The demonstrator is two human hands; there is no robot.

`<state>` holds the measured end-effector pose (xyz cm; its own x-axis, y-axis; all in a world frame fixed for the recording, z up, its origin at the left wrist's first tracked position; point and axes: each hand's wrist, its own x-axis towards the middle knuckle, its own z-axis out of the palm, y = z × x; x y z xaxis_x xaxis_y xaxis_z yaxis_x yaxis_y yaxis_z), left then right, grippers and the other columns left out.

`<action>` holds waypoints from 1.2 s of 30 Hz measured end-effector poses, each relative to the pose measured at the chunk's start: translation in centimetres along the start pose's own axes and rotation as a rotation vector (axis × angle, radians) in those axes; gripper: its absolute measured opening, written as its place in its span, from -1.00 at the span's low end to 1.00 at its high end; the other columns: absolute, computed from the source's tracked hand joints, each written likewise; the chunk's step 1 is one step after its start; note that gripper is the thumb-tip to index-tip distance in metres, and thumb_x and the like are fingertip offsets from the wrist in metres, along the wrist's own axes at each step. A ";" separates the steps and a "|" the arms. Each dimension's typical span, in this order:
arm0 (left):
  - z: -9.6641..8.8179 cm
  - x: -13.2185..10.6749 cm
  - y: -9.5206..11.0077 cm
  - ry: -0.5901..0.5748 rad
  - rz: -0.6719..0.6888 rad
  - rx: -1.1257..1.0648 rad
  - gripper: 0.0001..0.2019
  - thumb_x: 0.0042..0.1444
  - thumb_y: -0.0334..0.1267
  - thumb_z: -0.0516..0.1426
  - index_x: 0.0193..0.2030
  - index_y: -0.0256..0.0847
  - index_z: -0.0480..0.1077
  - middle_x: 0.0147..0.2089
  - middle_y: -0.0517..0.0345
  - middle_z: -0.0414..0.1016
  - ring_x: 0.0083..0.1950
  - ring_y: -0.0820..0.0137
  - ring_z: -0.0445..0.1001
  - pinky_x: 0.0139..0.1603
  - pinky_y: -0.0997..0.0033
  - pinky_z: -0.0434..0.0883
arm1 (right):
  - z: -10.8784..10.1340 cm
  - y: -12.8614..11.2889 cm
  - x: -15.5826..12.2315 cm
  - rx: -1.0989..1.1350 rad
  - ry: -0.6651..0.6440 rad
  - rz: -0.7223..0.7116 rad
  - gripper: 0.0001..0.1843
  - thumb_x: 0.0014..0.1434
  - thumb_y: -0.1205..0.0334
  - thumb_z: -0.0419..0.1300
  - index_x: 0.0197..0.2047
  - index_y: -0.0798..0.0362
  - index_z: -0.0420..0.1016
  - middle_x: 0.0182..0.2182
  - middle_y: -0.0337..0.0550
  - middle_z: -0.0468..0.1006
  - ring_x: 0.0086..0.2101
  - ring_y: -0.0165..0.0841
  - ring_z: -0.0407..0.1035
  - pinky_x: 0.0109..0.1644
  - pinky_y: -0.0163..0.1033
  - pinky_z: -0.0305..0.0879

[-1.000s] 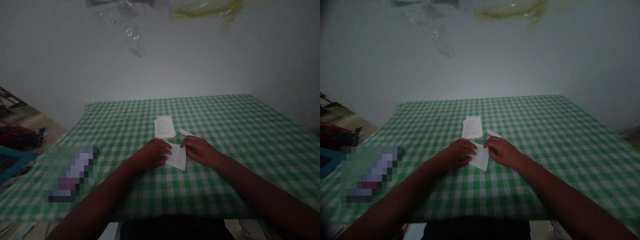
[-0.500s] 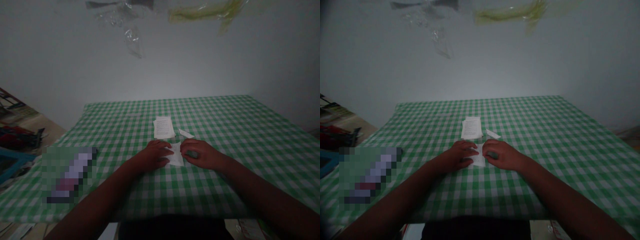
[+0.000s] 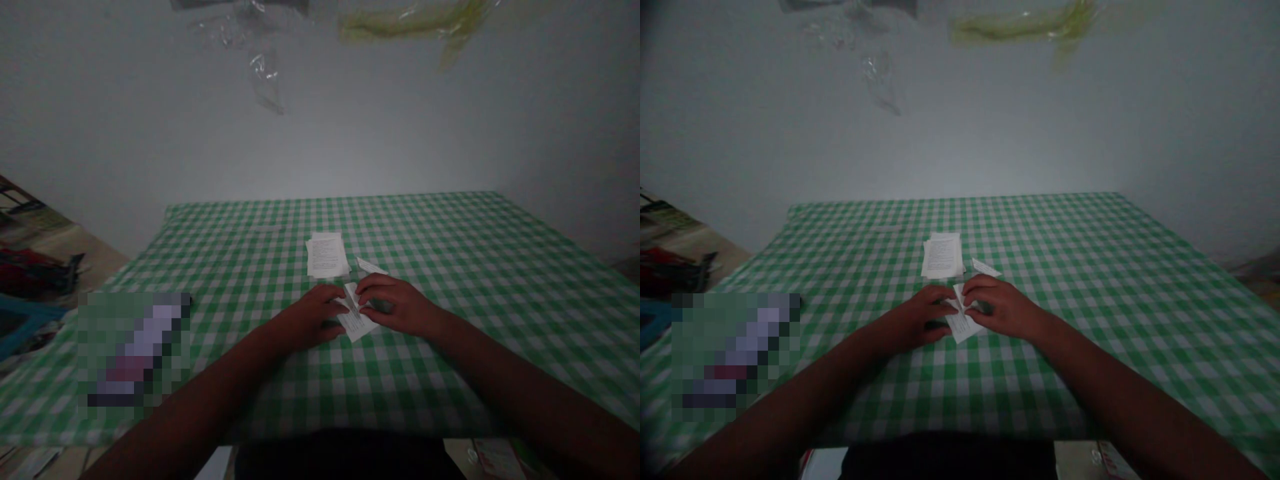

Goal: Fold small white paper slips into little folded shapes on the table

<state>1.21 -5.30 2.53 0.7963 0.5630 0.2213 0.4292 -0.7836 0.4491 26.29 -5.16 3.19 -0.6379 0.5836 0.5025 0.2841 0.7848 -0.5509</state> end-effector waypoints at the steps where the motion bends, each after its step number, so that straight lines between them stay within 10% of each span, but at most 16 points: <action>1: -0.1 0.0 0.0 0.006 -0.024 0.046 -0.70 0.14 -0.25 0.23 0.03 -0.13 0.46 0.13 -0.01 0.38 0.17 0.21 0.34 0.25 0.11 0.27 | 0.0 0.0 0.0 0.002 -0.006 0.005 -0.92 0.24 0.27 0.20 -0.17 0.00 0.48 -0.13 -0.10 0.50 -0.10 -0.32 0.42 -0.01 -0.14 0.40; 12: 0.4 -0.2 2.6 -0.005 -0.191 0.321 -0.67 0.24 -0.13 0.15 0.12 -0.11 0.36 0.22 0.04 0.41 0.27 0.12 0.27 0.37 -0.19 -0.18 | -0.5 -0.6 0.5 -0.078 -0.088 0.001 -0.86 0.26 0.31 0.14 -0.14 0.00 0.50 -0.20 -0.12 0.57 -0.11 -0.28 0.41 0.12 -0.01 0.27; 36: 0.4 -0.1 0.4 0.099 -0.348 0.190 -0.78 0.18 -0.20 0.21 -0.03 -0.07 0.45 0.14 0.13 0.48 0.19 0.22 0.38 0.28 -0.02 0.05 | 0.0 -0.7 0.1 -0.115 -0.218 -0.002 -0.71 0.25 0.28 0.17 0.05 0.01 0.48 -0.03 -0.04 0.55 0.02 -0.23 0.37 0.16 0.03 0.29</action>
<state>1.43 -5.77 2.30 0.5487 0.8184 0.1705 0.7443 -0.5711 0.3463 26.03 -5.65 3.61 -0.7741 0.5332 0.3412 0.3543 0.8116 -0.4645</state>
